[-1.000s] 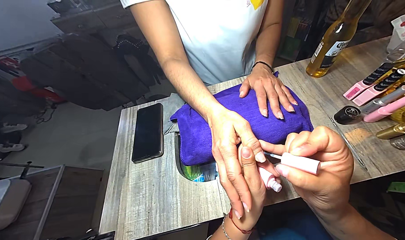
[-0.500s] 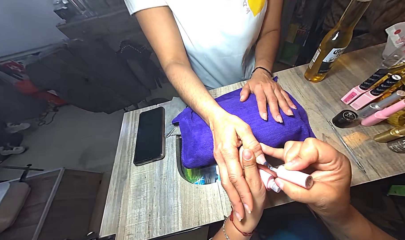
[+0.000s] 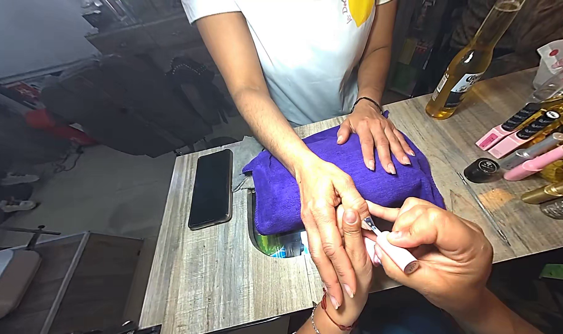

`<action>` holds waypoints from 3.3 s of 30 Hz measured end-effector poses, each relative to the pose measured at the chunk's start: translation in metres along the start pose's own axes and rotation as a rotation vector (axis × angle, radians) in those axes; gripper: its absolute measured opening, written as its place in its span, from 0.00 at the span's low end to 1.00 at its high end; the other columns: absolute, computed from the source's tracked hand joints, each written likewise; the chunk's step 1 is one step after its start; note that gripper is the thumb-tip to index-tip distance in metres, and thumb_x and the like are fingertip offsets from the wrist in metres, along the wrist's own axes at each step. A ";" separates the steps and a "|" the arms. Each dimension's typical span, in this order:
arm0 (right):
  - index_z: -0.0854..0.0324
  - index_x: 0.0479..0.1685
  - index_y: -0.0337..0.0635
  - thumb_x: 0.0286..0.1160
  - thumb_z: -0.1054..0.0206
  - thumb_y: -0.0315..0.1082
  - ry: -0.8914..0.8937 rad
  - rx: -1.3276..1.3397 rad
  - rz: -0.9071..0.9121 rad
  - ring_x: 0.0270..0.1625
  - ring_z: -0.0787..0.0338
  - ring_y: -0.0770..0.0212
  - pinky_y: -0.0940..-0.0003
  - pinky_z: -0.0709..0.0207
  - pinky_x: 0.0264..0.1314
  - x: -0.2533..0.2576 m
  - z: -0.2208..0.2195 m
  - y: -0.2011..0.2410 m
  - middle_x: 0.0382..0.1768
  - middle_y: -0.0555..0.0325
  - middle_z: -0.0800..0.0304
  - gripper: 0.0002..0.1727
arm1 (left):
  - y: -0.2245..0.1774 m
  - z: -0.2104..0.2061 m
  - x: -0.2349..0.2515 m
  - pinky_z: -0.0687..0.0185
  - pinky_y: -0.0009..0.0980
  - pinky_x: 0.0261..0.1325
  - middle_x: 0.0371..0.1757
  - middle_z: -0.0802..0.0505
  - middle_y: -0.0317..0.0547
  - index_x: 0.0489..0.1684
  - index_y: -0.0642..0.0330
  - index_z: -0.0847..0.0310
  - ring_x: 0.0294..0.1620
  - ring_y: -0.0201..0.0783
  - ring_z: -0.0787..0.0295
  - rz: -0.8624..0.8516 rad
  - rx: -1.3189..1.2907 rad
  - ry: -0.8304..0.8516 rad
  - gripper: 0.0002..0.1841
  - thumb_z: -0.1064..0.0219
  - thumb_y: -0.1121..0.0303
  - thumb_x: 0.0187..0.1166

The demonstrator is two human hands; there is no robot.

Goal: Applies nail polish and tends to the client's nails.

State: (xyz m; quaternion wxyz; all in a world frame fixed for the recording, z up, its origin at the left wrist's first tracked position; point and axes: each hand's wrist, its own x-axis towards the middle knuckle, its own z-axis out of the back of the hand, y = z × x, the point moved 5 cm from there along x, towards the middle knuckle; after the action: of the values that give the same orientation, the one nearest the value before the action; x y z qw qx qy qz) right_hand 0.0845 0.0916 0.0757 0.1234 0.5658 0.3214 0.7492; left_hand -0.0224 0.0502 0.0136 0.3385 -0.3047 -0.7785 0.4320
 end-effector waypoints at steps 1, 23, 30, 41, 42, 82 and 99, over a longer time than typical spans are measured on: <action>0.24 0.30 0.45 0.49 0.23 0.25 0.001 -0.002 -0.001 0.34 0.17 0.75 0.68 0.09 0.57 0.000 0.000 0.000 0.27 0.68 0.24 0.14 | 0.000 0.001 0.000 0.23 0.14 0.25 0.19 0.18 0.28 0.33 0.49 0.17 0.20 0.19 0.20 -0.012 0.029 -0.005 0.17 0.47 0.58 0.93; 0.25 0.28 0.47 0.45 0.23 0.25 0.010 0.028 -0.037 0.33 0.16 0.75 0.61 0.07 0.59 -0.002 0.000 0.000 0.26 0.69 0.25 0.15 | -0.002 0.002 0.001 0.24 0.15 0.23 0.20 0.19 0.29 0.31 0.49 0.18 0.20 0.19 0.21 -0.050 0.090 0.000 0.19 0.49 0.57 0.94; 0.17 0.38 0.50 0.48 0.21 0.20 -0.113 0.388 -0.176 0.39 0.09 0.72 0.57 0.08 0.64 -0.003 0.003 -0.008 0.31 0.71 0.15 0.19 | 0.000 -0.003 0.003 0.22 0.16 0.21 0.18 0.18 0.31 0.30 0.50 0.18 0.16 0.20 0.21 -0.023 -0.065 0.033 0.20 0.49 0.57 0.94; 0.19 0.34 0.49 0.45 0.22 0.20 -0.109 0.448 -0.213 0.37 0.10 0.73 0.57 0.09 0.66 -0.007 0.000 -0.011 0.28 0.71 0.16 0.18 | -0.002 -0.001 0.002 0.19 0.16 0.27 0.21 0.15 0.30 0.31 0.49 0.16 0.22 0.20 0.17 -0.050 -0.032 0.011 0.19 0.48 0.56 0.93; 0.18 0.35 0.49 0.46 0.22 0.19 -0.128 0.490 -0.225 0.37 0.10 0.73 0.57 0.09 0.65 -0.008 0.000 -0.011 0.28 0.70 0.16 0.18 | -0.002 -0.003 0.003 0.19 0.17 0.24 0.19 0.15 0.30 0.31 0.49 0.16 0.19 0.20 0.17 -0.035 -0.061 0.026 0.20 0.48 0.55 0.93; 0.21 0.35 0.45 0.48 0.21 0.21 -0.082 0.185 -0.107 0.36 0.11 0.73 0.61 0.05 0.57 -0.001 -0.001 -0.001 0.31 0.68 0.18 0.17 | -0.007 0.002 0.000 0.19 0.15 0.29 0.22 0.16 0.28 0.35 0.48 0.16 0.24 0.18 0.17 -0.089 0.061 0.009 0.16 0.46 0.58 0.93; 0.24 0.30 0.45 0.49 0.22 0.24 -0.056 0.053 -0.046 0.36 0.14 0.73 0.63 0.07 0.58 -0.002 -0.003 0.001 0.29 0.67 0.22 0.15 | -0.005 0.003 -0.001 0.25 0.13 0.23 0.18 0.20 0.26 0.33 0.46 0.20 0.18 0.16 0.23 -0.070 0.069 0.036 0.16 0.47 0.55 0.93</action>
State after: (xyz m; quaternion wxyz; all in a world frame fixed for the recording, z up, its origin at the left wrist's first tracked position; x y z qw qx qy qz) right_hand 0.0827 0.0887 0.0741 0.1344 0.5820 0.3507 0.7213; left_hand -0.0247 0.0454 0.0170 0.3776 -0.2733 -0.7670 0.4410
